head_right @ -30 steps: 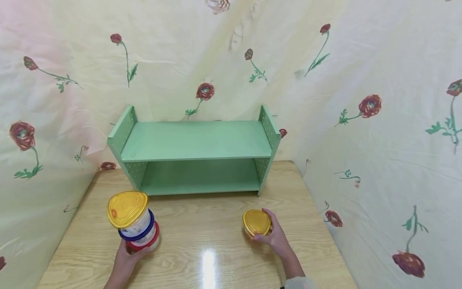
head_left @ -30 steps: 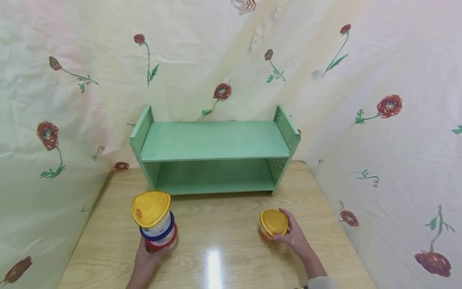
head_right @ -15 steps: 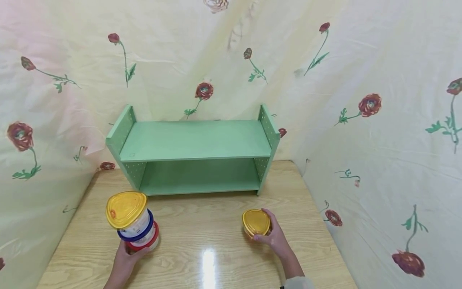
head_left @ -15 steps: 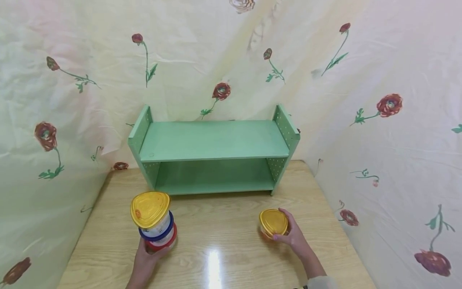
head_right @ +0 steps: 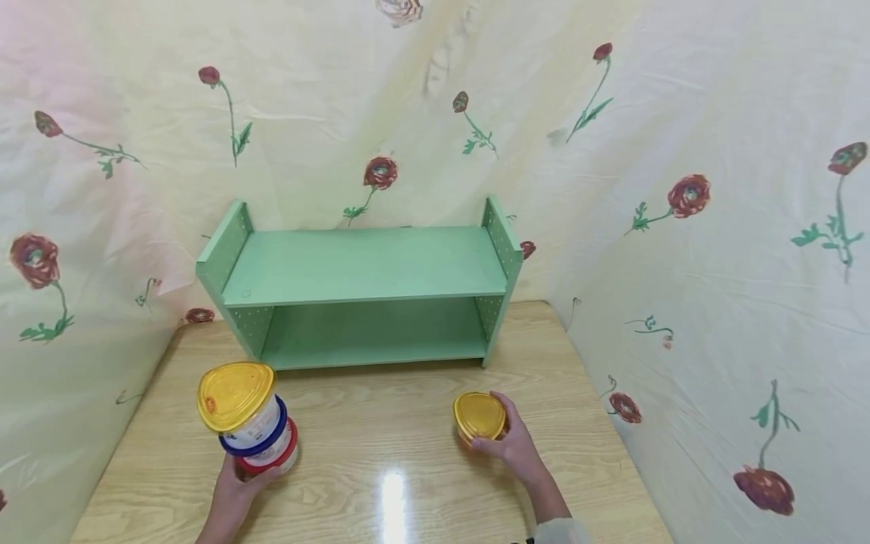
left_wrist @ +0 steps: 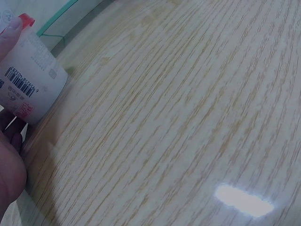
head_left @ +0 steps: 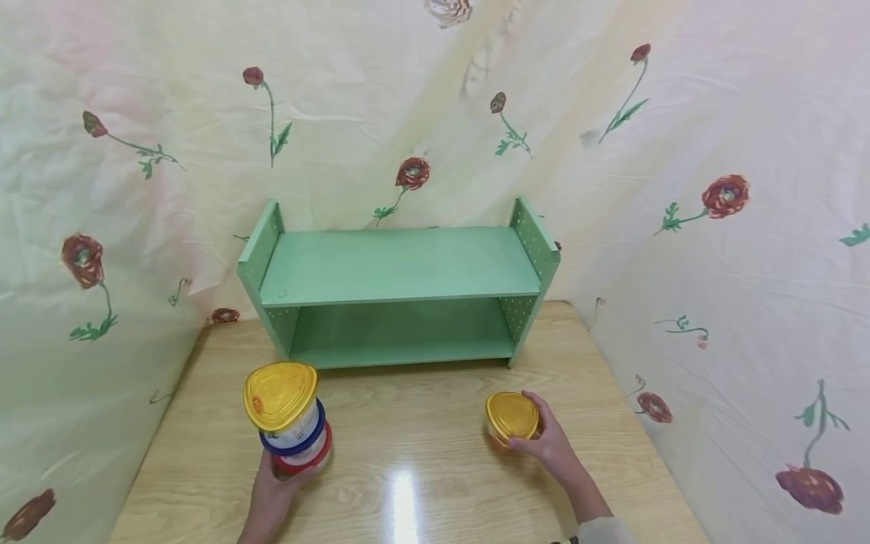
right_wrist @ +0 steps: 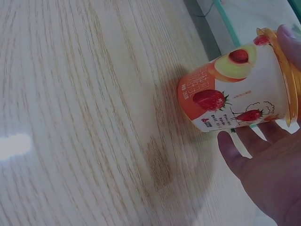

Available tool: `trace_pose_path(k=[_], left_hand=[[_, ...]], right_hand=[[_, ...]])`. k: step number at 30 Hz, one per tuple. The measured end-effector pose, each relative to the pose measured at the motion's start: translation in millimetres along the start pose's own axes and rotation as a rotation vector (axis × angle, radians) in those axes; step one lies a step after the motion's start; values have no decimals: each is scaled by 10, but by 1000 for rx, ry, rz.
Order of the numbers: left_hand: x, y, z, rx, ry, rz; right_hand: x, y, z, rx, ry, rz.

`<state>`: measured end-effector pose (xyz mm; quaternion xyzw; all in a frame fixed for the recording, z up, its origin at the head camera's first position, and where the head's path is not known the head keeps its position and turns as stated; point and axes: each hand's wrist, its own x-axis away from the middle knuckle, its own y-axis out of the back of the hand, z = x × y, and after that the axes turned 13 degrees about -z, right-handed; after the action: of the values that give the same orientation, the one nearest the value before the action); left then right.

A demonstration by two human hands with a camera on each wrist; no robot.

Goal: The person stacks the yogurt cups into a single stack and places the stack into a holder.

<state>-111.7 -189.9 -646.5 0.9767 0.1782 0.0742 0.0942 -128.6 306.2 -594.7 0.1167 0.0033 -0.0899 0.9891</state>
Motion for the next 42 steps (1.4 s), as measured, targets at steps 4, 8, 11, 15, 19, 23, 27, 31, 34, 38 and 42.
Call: trace_pose_path(k=[4,8,11,15,19,23,27,31,34,38,42], left_hand=[[9,10,4,-1,6,-3],[-5,6,7,9,-3,-1],[-13,6,5,12,-4,5],[-17,14,3,13,11,16],[-10,16,-4,20,18,25],[5,16,0,28,17,22],[10,15,2,21,7,14],[2,13,0,13,-8,4],[-3,15,-5,10,-12,-3],[0,19,-7,15,-8,-4],[2,19,-3,28,-4,3]], right_hand=[[-4,-29,18,18,-3,-7],[-8,-45,16,24,-3,-24],[-6,-52,2,36,-5,-35],[-1,-60,-10,42,-15,-40],[2,-65,-12,25,-23,-45],[10,-84,28,45,-38,-54],[-1,-149,98,92,-55,-66],[-17,-263,172,116,-53,-67],[-19,-367,214,113,-44,-67],[-8,-508,259,85,-25,-69],[8,-648,334,73,-9,-75]])
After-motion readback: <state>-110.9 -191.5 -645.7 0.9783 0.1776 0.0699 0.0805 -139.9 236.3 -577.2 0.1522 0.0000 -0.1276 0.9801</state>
